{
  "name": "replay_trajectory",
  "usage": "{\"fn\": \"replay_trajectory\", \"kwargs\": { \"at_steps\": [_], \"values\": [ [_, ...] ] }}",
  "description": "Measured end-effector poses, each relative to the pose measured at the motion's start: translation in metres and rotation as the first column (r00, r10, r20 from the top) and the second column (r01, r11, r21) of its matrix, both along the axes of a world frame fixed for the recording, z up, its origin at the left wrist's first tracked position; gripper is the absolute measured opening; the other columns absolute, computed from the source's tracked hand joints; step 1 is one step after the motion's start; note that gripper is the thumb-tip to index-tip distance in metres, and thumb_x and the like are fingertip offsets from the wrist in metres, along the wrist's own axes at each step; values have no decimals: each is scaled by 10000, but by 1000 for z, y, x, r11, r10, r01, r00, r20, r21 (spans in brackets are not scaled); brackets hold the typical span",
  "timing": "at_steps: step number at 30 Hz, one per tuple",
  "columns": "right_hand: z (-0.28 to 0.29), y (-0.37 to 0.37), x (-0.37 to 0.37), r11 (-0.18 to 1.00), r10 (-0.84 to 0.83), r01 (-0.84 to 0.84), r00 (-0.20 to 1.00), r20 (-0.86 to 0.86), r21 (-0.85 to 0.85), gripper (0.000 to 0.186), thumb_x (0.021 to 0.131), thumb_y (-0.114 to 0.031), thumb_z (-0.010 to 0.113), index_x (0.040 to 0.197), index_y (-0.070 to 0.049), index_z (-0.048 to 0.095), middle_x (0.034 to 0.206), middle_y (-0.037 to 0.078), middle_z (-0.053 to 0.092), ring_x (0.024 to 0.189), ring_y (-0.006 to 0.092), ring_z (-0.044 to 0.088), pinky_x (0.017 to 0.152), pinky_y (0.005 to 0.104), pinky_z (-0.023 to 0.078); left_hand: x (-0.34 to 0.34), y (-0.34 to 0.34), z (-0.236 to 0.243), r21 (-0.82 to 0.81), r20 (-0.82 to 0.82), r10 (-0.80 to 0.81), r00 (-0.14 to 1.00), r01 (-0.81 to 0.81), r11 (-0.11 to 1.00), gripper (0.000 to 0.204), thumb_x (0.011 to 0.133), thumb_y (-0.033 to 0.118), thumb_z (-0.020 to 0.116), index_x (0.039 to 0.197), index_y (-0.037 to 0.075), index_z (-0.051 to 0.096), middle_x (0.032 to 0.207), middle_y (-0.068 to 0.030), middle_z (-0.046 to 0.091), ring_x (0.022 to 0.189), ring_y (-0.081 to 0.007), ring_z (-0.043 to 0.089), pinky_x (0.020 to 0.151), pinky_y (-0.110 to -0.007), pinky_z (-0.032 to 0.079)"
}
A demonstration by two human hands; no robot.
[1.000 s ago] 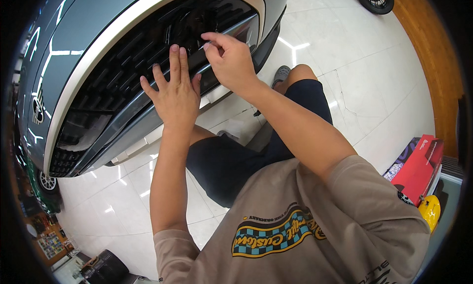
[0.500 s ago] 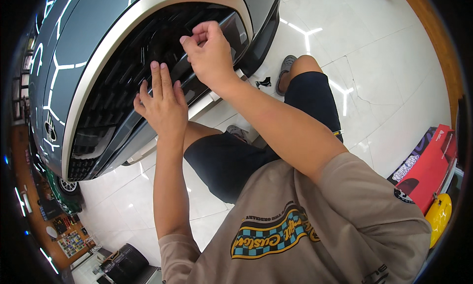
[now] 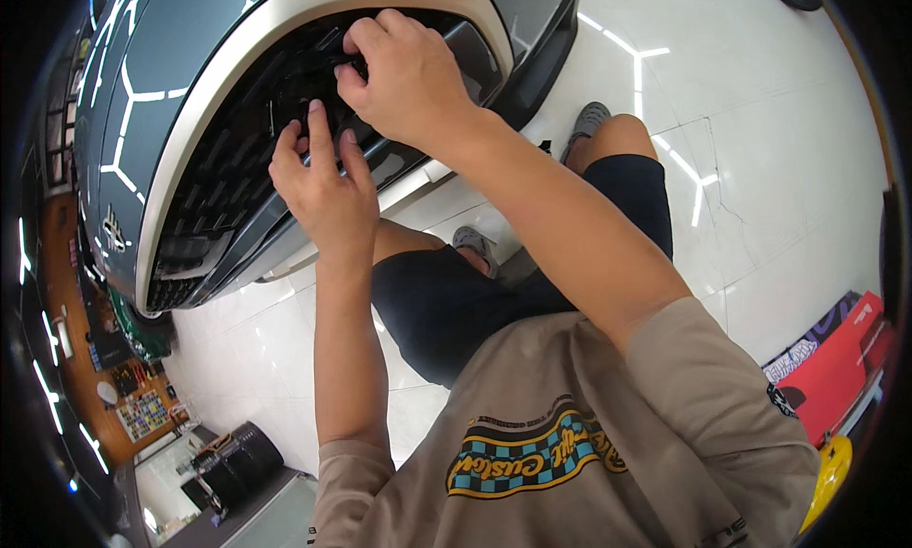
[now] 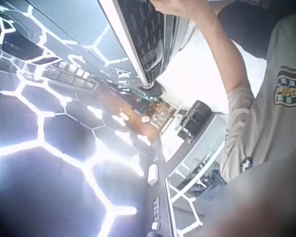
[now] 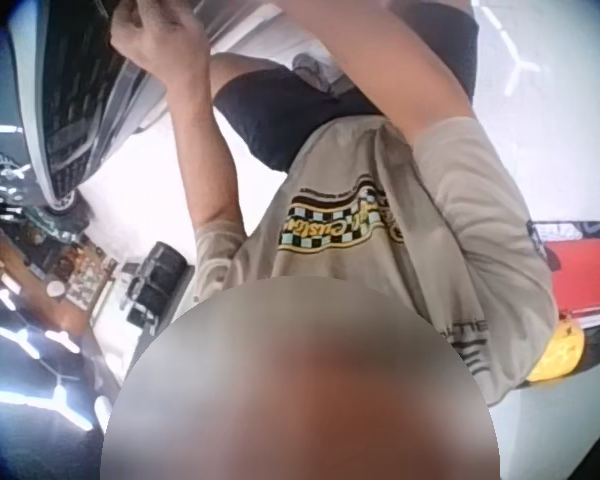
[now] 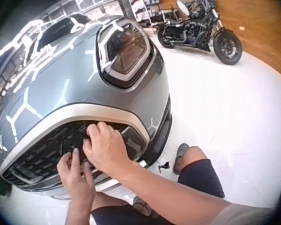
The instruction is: The person is installing a black grille insert into the front bumper of a car. They use a metal tool to pry and adjust the grille pieces into place, ensuring they fit securely within the bumper's openings.
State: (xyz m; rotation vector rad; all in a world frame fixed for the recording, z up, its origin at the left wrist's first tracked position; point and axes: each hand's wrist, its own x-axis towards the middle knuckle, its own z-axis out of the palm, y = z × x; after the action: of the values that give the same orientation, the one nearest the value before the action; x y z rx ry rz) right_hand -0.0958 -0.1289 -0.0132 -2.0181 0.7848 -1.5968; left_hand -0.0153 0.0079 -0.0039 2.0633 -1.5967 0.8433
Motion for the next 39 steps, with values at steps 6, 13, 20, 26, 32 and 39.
{"fn": "replay_trajectory", "kwargs": {
  "at_steps": [6, 13, 20, 26, 32, 39],
  "values": [
    [1, -2, 6, 999, 19, -19, 1000, -2, -42, 191, 781, -209, 806, 848, -79, 683, 821, 87, 620, 828, 307, 642, 734, 459, 472, -1, -1, 3, 40, 70, 44, 997, -47, 998, 524, 908, 151, 747, 1412, 83, 621, 1239, -226, 597, 1085, -340, 574, 959, -454, 439],
    [9, 4, 6, 999, 15, -10, 992, -126, 43, 217, 809, -262, 767, 896, -67, 733, 914, 131, 672, 907, 313, 651, 815, 478, 430, -1, -2, 26, 151, 180, 8, 984, -36, 988, 537, 894, 148, 736, 1417, 126, 616, 1078, -125, 612, 1017, -286, 595, 881, -412, 431],
    [24, -13, -14, 977, 178, -137, 948, -264, 166, 217, 837, -269, 738, 886, -60, 707, 824, 130, 681, 834, 341, 681, 774, 460, 505, 7, -18, 54, 282, 413, 30, 910, -159, 946, 428, 903, 185, 703, 1327, 186, 648, 765, -12, 630, 722, -209, 633, 739, -394, 409],
    [29, -6, -40, 985, 165, -164, 986, -5, 52, 190, 840, -165, 767, 970, -33, 728, 835, 104, 660, 753, 311, 643, 745, 409, 546, -9, -23, 61, 259, 211, 75, 975, -130, 957, 330, 952, 206, 674, 1275, 139, 650, 783, -45, 701, 721, -257, 671, 763, -422, 423],
    [40, -12, -27, 960, 166, -190, 978, -125, -208, 195, 821, -199, 770, 967, -77, 727, 886, 101, 630, 820, 326, 668, 735, 445, 548, -25, -1, 33, 259, -90, -21, 996, 44, 965, 612, 889, 203, 719, 1465, 86, 549, 879, -103, 643, 793, -293, 648, 753, -435, 432],
    [65, -21, -29, 986, 74, -120, 935, -346, -114, 141, 922, -200, 670, 895, -68, 713, 871, 124, 687, 798, 370, 685, 720, 475, 555, -32, 12, 12, 231, -266, -20, 964, 84, 969, 624, 910, 187, 710, 1493, 68, 522, 879, -133, 643, 796, -332, 641, 713, -443, 454]
  ]
}}
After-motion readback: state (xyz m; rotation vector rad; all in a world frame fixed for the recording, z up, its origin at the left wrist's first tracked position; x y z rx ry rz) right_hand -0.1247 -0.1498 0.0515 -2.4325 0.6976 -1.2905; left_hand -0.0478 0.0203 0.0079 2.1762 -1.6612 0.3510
